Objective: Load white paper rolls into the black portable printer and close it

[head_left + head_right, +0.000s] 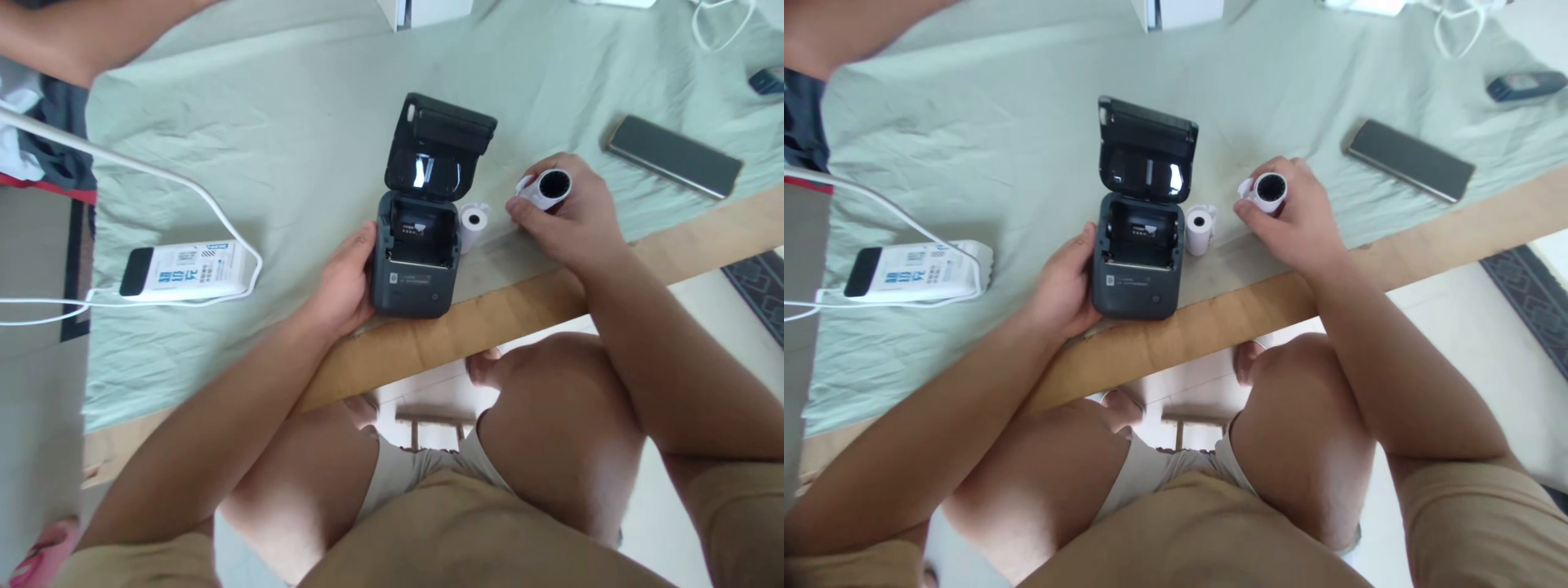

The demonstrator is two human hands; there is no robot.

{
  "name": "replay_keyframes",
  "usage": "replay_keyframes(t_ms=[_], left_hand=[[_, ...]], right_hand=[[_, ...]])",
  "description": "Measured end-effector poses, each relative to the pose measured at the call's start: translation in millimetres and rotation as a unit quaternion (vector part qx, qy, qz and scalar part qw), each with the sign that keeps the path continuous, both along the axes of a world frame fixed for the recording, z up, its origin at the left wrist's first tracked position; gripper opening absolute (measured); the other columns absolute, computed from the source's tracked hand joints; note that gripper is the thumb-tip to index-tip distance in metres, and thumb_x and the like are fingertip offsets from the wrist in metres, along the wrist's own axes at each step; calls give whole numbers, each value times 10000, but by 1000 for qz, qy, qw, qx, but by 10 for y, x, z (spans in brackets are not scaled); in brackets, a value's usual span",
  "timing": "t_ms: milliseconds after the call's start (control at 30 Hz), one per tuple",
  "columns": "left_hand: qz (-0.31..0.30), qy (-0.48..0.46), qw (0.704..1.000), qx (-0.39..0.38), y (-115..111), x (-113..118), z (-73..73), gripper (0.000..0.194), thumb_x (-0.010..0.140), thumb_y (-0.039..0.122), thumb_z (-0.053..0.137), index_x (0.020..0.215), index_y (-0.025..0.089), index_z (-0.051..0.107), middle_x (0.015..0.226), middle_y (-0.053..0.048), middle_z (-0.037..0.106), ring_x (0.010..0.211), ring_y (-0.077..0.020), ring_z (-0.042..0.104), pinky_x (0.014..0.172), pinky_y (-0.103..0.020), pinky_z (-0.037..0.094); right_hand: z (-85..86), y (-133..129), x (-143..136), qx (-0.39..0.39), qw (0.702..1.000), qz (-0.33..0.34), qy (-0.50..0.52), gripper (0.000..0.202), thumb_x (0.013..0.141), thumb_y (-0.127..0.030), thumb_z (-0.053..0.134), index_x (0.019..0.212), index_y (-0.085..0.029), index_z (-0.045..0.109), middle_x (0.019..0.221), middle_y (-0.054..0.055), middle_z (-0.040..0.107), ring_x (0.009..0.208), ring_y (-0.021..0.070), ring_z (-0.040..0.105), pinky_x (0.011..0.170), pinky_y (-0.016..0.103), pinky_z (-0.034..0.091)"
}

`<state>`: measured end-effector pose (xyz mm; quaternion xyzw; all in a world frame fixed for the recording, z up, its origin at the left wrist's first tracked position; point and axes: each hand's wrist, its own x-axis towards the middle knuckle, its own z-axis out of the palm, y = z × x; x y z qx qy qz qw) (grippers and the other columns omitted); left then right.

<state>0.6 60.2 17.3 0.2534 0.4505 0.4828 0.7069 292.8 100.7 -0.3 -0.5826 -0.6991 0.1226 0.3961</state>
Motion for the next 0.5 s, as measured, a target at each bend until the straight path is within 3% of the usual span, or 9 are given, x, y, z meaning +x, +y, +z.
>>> replay_keyframes(t_ms=[100,267,333,433,500], left_hand=[[-5,5,1000,1,-8,-9,4,358,1067,516,706,866,225,755,950,-54,837,1074,-275,804,864,-370,634],[10,6,1000,-8,-7,8,13,403,1128,455,607,838,213,748,872,-43,810,966,-234,802,814,-334,620],[11,1,1000,-10,-4,10,12,408,1134,455,594,847,210,749,875,-42,809,960,-230,801,823,-332,620],[5,-5,1000,-6,1,4,5,380,1126,457,615,871,207,748,889,-40,812,966,-229,802,845,-333,621],[4,-8,1000,-6,3,2,2,378,1125,457,619,877,203,747,890,-39,811,947,-221,800,838,-327,617]], right_hand=[[-18,5,67,-2,999,15,-35,343,852,-446,787,1145,-310,672,1143,124,778,945,284,696,877,501,569],[-143,60,155,-40,995,14,-93,650,803,-356,836,1402,-341,584,941,55,731,840,276,643,807,454,517],[-143,65,151,-46,994,14,-100,704,789,-383,859,1429,-332,569,989,74,749,895,299,670,837,466,526],[24,-45,37,16,993,21,-113,611,832,-424,825,1387,-307,598,1272,145,773,1177,373,709,1022,558,536],[204,-193,-102,91,987,16,-130,449,873,-394,766,1295,-290,652,1341,155,772,1255,405,712,1086,619,523]])
